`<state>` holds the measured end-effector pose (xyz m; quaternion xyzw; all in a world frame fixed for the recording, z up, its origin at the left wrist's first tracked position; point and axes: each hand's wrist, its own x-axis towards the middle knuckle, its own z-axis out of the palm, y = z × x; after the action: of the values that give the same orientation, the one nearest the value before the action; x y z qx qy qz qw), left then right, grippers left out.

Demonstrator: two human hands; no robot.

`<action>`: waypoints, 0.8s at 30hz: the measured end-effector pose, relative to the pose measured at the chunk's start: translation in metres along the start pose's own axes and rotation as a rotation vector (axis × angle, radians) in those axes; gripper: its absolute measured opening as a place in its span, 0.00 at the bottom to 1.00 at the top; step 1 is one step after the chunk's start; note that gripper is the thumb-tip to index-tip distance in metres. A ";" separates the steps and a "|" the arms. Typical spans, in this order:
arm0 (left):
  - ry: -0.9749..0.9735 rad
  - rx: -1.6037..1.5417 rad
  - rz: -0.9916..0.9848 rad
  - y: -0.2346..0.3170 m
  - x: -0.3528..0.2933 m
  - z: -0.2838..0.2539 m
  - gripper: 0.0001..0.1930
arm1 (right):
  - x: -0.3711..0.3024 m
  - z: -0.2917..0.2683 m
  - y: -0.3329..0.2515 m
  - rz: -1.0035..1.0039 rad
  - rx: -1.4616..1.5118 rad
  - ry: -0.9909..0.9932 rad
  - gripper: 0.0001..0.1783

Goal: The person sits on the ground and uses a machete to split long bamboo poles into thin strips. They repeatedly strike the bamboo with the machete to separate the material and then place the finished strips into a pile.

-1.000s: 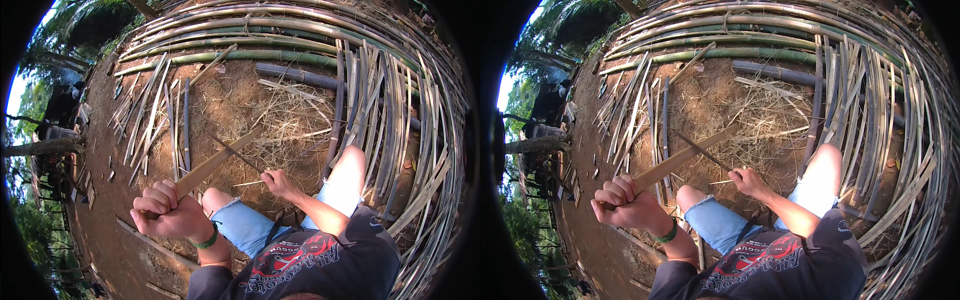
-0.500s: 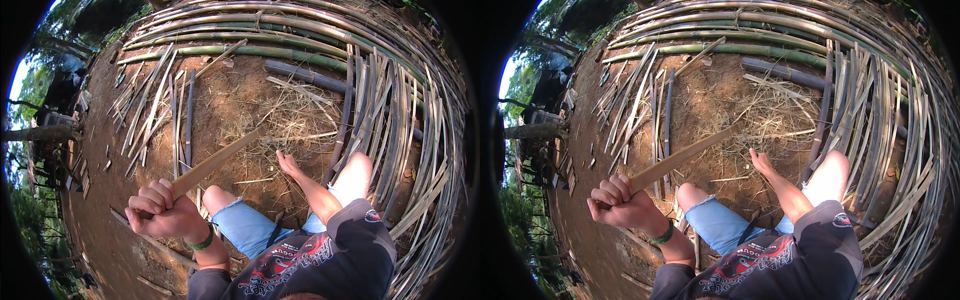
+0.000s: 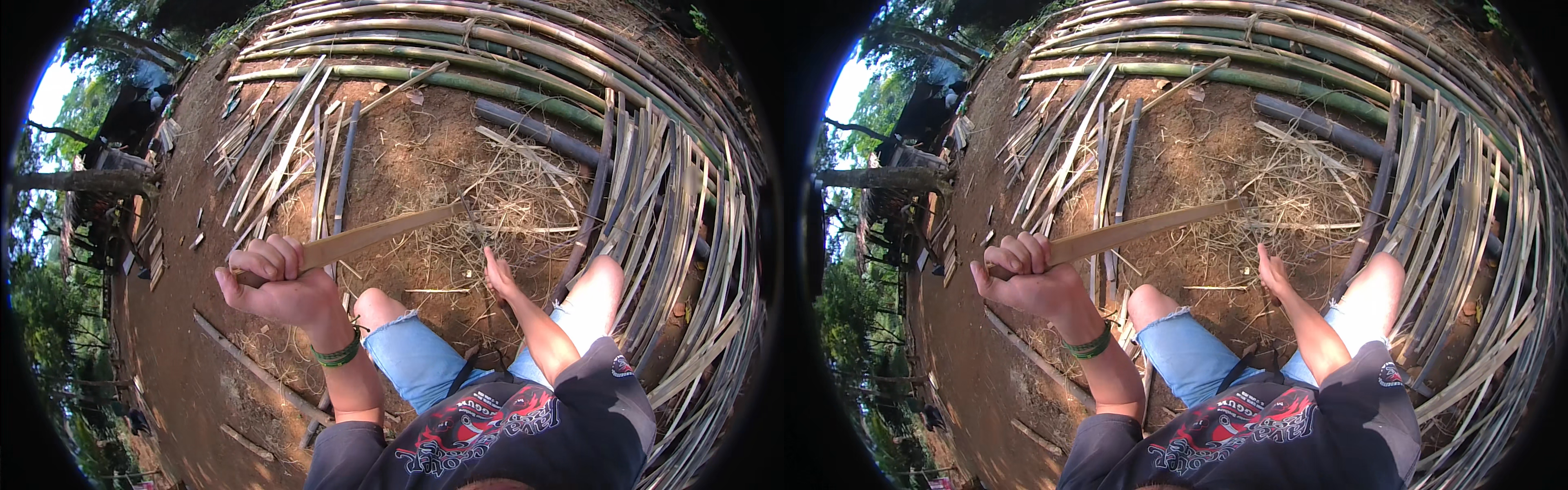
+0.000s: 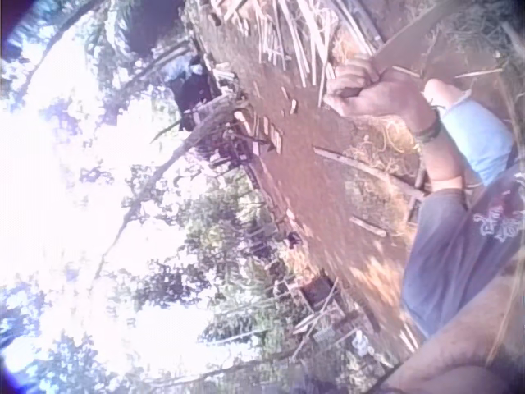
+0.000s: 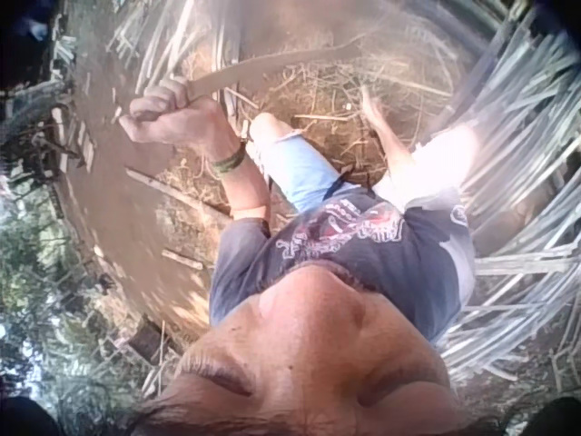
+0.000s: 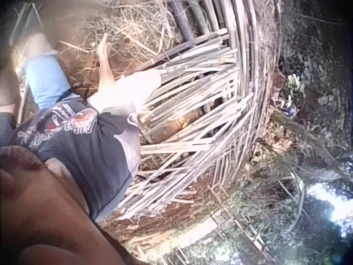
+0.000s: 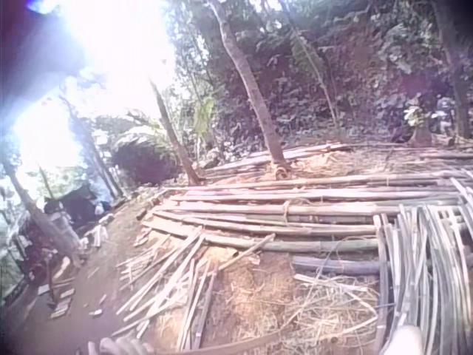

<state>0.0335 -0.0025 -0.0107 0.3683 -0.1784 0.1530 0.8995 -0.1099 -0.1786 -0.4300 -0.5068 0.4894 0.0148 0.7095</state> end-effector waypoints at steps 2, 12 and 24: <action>0.032 0.077 -0.002 0.003 0.007 -0.006 0.31 | -0.042 0.021 -0.011 -0.051 0.005 -0.076 0.35; -0.241 -0.082 -0.065 -0.003 0.012 -0.010 0.24 | -0.186 0.066 -0.053 -0.441 0.070 -0.306 0.30; -0.451 0.403 0.358 -0.010 0.044 -0.002 0.19 | -0.252 0.038 -0.121 -0.544 0.119 -0.400 0.29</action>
<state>0.0768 -0.0011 0.0008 0.5259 -0.4006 0.2554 0.7055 -0.1529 -0.0894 -0.1657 -0.5635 0.1871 -0.1045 0.7978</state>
